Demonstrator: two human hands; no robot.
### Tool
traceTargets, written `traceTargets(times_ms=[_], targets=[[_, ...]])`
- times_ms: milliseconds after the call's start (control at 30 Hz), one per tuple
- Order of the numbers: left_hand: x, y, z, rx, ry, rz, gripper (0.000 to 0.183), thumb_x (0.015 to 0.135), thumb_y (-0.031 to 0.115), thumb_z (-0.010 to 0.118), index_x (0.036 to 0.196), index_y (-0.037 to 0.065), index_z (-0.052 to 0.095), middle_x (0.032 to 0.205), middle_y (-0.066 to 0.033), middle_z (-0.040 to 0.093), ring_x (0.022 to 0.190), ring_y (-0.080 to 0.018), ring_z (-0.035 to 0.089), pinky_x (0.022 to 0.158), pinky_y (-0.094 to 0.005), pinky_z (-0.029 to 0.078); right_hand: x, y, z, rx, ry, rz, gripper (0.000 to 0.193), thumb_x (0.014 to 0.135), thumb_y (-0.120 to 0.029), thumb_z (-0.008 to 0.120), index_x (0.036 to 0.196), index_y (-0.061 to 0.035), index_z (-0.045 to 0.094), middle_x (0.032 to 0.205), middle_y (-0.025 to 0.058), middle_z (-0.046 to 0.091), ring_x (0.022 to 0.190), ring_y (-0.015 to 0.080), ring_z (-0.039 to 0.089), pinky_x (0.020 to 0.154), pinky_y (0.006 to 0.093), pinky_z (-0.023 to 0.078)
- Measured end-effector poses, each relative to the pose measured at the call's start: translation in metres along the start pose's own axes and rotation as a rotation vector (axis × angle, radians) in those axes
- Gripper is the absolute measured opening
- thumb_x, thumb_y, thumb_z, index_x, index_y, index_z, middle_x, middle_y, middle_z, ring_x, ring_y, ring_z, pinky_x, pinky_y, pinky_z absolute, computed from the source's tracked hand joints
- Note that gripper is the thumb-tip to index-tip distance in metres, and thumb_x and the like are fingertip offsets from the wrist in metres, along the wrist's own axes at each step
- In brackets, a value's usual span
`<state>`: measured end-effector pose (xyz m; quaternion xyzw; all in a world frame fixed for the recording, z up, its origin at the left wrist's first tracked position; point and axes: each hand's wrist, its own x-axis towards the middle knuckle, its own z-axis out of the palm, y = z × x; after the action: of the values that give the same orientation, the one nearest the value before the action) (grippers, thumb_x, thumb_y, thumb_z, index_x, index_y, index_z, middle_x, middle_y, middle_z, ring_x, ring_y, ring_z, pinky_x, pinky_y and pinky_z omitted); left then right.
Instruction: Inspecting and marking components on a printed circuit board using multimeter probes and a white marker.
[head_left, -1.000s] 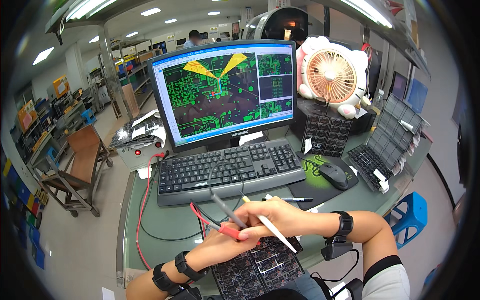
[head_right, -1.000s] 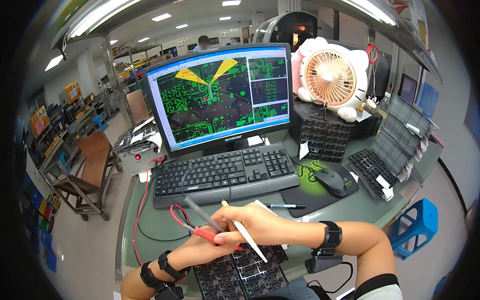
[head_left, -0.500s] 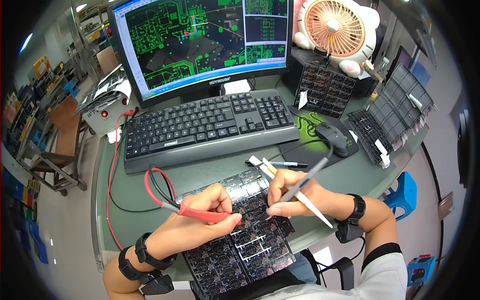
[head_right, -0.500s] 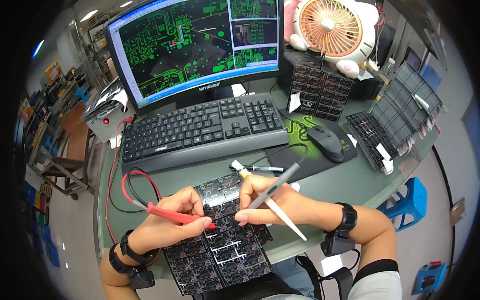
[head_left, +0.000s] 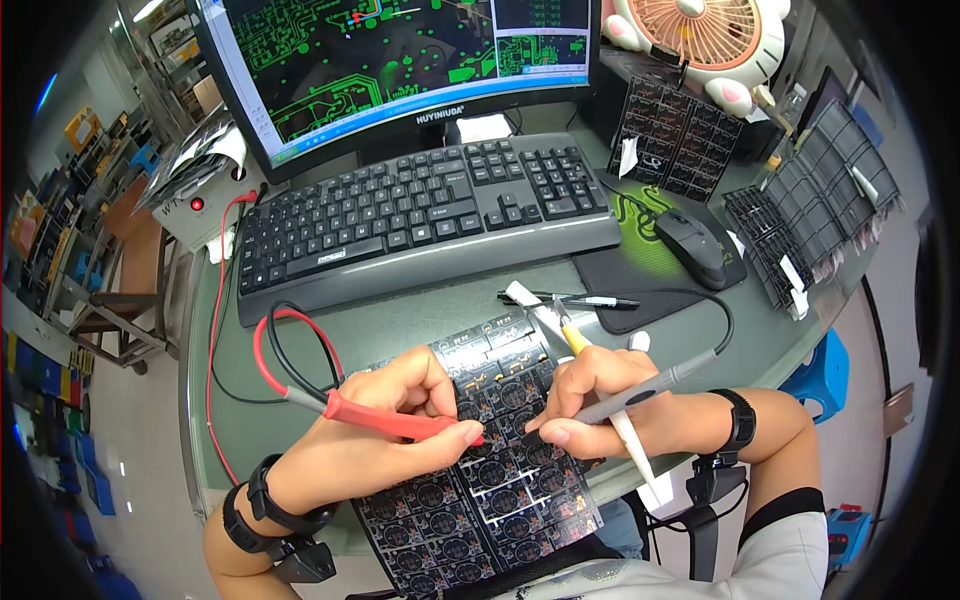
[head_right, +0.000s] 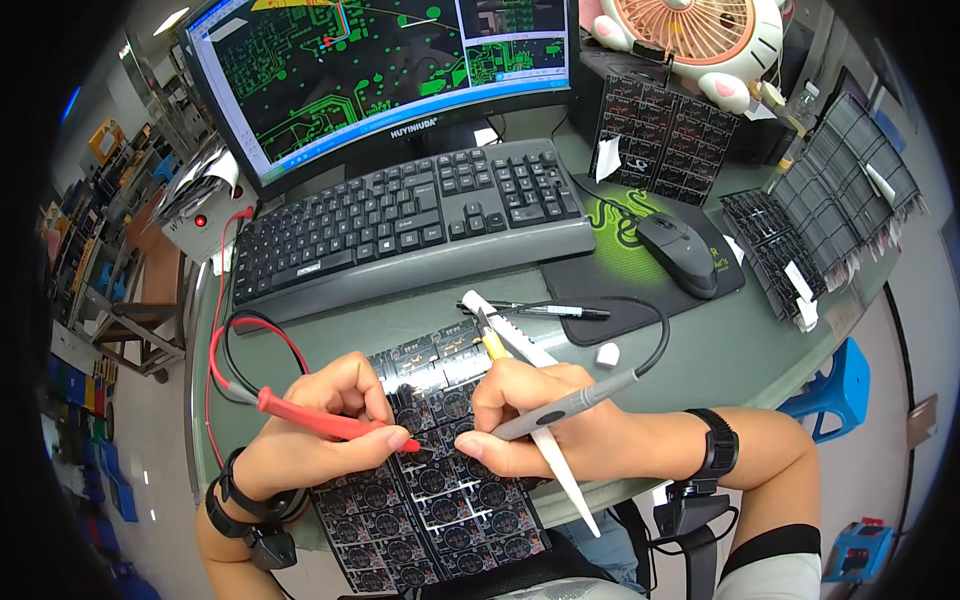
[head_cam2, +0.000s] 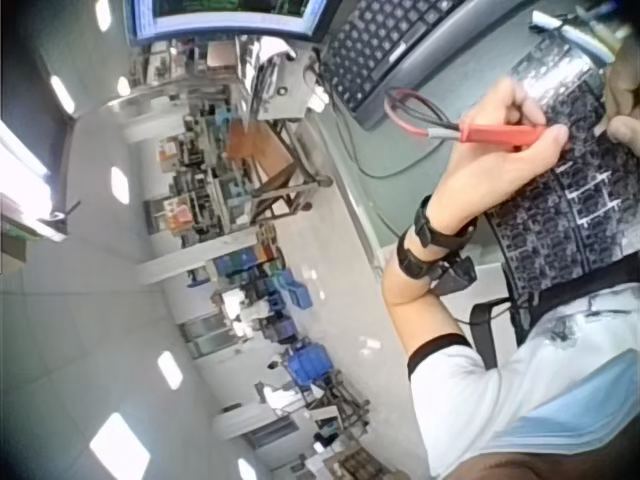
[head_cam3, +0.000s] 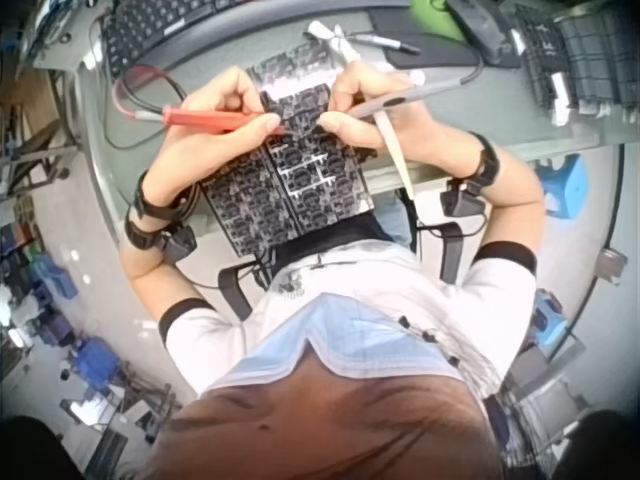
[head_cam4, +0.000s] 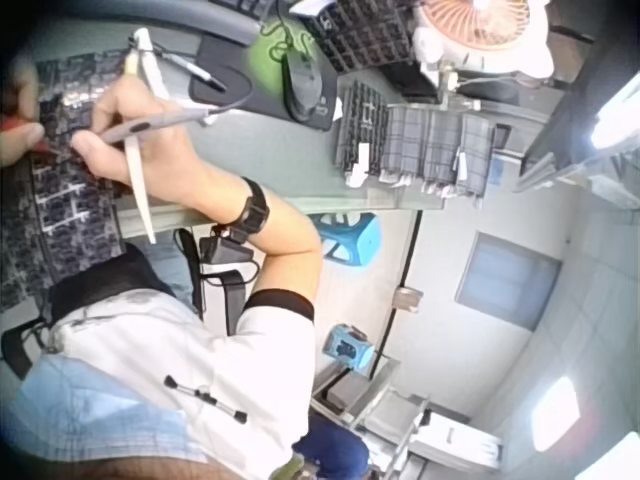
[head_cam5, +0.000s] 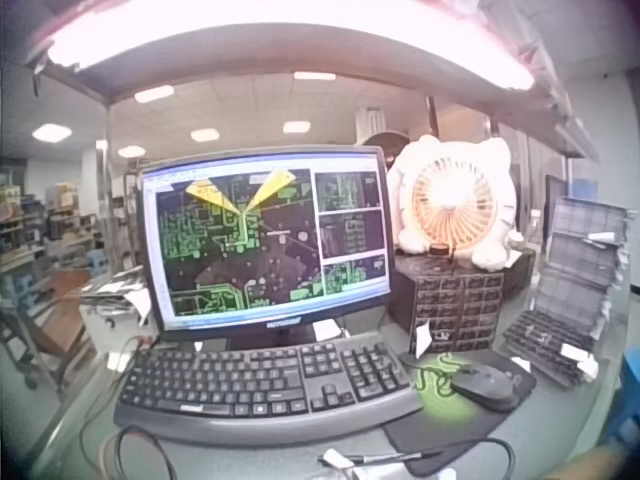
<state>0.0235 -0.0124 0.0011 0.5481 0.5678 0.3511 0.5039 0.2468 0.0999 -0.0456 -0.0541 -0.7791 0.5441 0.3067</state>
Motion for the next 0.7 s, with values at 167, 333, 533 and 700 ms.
traceTargets(times_ms=[167, 333, 533, 700], targets=[[-0.0022, -0.0018, -0.0007, -0.029, -0.004, -0.022, 0.028, 0.082, 0.008, 0.073, 0.083, 0.006, 0.045, 0.078, -0.0032, 0.063, 0.070, -0.0038, 0.055, 0.059, -0.0199, 0.042, 0.0028, -0.0016, 0.0016, -0.037, 0.011, -0.007, 0.024, 0.081, -0.011, 0.073, 0.078, -0.0065, 0.049, 0.057, -0.0010, 0.052, 0.047, 0.0077, 0.048, 0.042, 0.0256, 0.035], [0.0001, -0.0041, -0.0016, -0.076, -0.020, 0.022, 0.027, 0.081, 0.007, 0.072, 0.083, 0.006, 0.045, 0.076, -0.0022, 0.061, 0.068, -0.0042, 0.055, 0.058, -0.0202, 0.042, 0.0031, -0.0009, 0.0018, -0.071, 0.029, -0.035, 0.025, 0.081, -0.012, 0.073, 0.077, -0.0064, 0.049, 0.058, -0.0008, 0.052, 0.048, 0.0075, 0.048, 0.042, 0.0255, 0.035], [-0.0024, -0.0029, -0.0006, -0.051, -0.017, 0.016, 0.027, 0.081, 0.007, 0.072, 0.083, 0.006, 0.045, 0.076, -0.0019, 0.060, 0.067, -0.0041, 0.054, 0.058, -0.0202, 0.042, 0.0050, -0.0074, -0.0049, -0.157, -0.109, -0.042, 0.027, 0.084, -0.004, 0.070, 0.082, -0.0045, 0.044, 0.065, 0.0069, 0.061, 0.064, 0.0153, 0.067, 0.051, 0.0260, 0.052], [-0.0016, -0.0078, 0.0014, -0.054, 0.002, 0.078, 0.027, 0.083, 0.010, 0.072, 0.082, 0.006, 0.046, 0.070, 0.0014, 0.059, 0.063, -0.0015, 0.052, 0.053, -0.0196, 0.039, 0.0067, -0.0071, -0.0055, -0.185, -0.117, -0.091, 0.027, 0.084, -0.005, 0.071, 0.082, -0.0048, 0.044, 0.063, 0.0071, 0.061, 0.062, 0.0160, 0.067, 0.050, 0.0261, 0.052]])
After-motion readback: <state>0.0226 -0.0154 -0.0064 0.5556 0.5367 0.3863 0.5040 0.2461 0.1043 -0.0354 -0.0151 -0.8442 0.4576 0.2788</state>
